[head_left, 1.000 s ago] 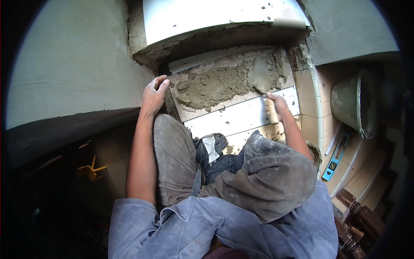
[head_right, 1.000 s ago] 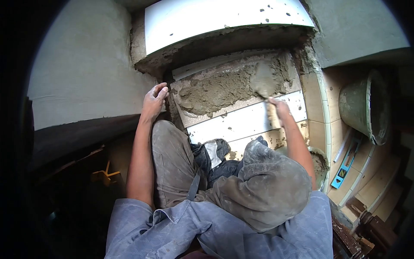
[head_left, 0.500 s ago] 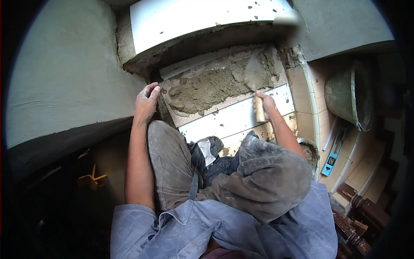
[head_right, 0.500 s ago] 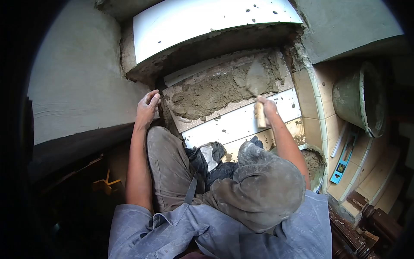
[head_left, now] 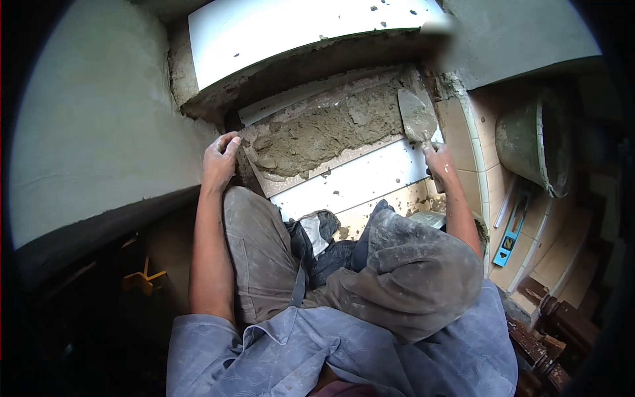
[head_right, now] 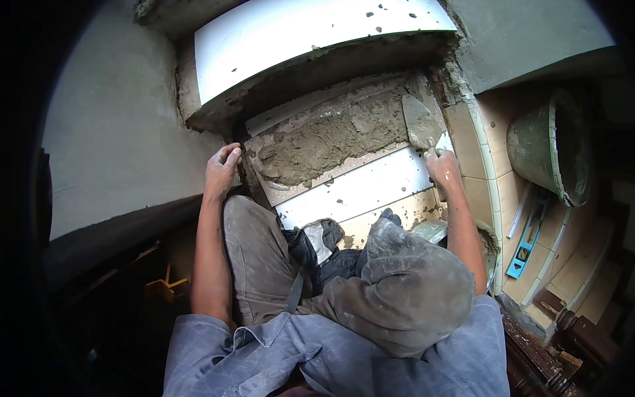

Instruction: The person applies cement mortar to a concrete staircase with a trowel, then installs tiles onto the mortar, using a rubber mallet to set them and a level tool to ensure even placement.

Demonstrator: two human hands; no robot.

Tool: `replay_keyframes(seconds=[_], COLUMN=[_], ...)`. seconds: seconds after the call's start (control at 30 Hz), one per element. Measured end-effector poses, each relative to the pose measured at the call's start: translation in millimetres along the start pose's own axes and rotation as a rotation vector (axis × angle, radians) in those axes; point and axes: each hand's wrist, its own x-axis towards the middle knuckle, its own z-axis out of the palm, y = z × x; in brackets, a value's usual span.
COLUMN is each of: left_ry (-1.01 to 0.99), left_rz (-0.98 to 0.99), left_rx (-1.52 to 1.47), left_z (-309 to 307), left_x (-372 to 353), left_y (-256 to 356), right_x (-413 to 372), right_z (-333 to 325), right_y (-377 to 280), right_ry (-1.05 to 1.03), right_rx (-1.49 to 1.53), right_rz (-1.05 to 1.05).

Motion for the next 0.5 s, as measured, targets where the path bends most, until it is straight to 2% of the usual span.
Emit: replay_keyframes(seconds=[0.03,0.13,0.23,0.27,0.37,0.5], left_ry=[-0.010,-0.185,-0.433,-0.483,-0.477,-0.472], left_rz=[0.020,0.274,0.511,0.553,0.662,0.738], left_rx=[0.056,0.375,0.449,0.478,0.591,0.760], left_z=[2.8,49.6,142.9,179.9,282.7,353.4], left_x=[3.3,7.6,24.4,35.5,62.8,84.5], left_y=[8.0,51.7,92.4,97.9,101.6,102.3], right_x=[-5.6,12.4,-28.8,-32.3,-38.5,-54.4], right_z=[-2.2,14.1,-23.9,-24.5,-21.1,-30.2], right_y=[-4.7,25.2,-26.3,-26.7,-12.4,-4.2], right_ry=[0.010,0.109,-0.037,-0.013,0.025,0.021], right_rx=[-0.044,0.088,0.410,0.457,0.558,0.597], right_rz=[0.038,-0.126,0.076,0.063,0.032,0.115])
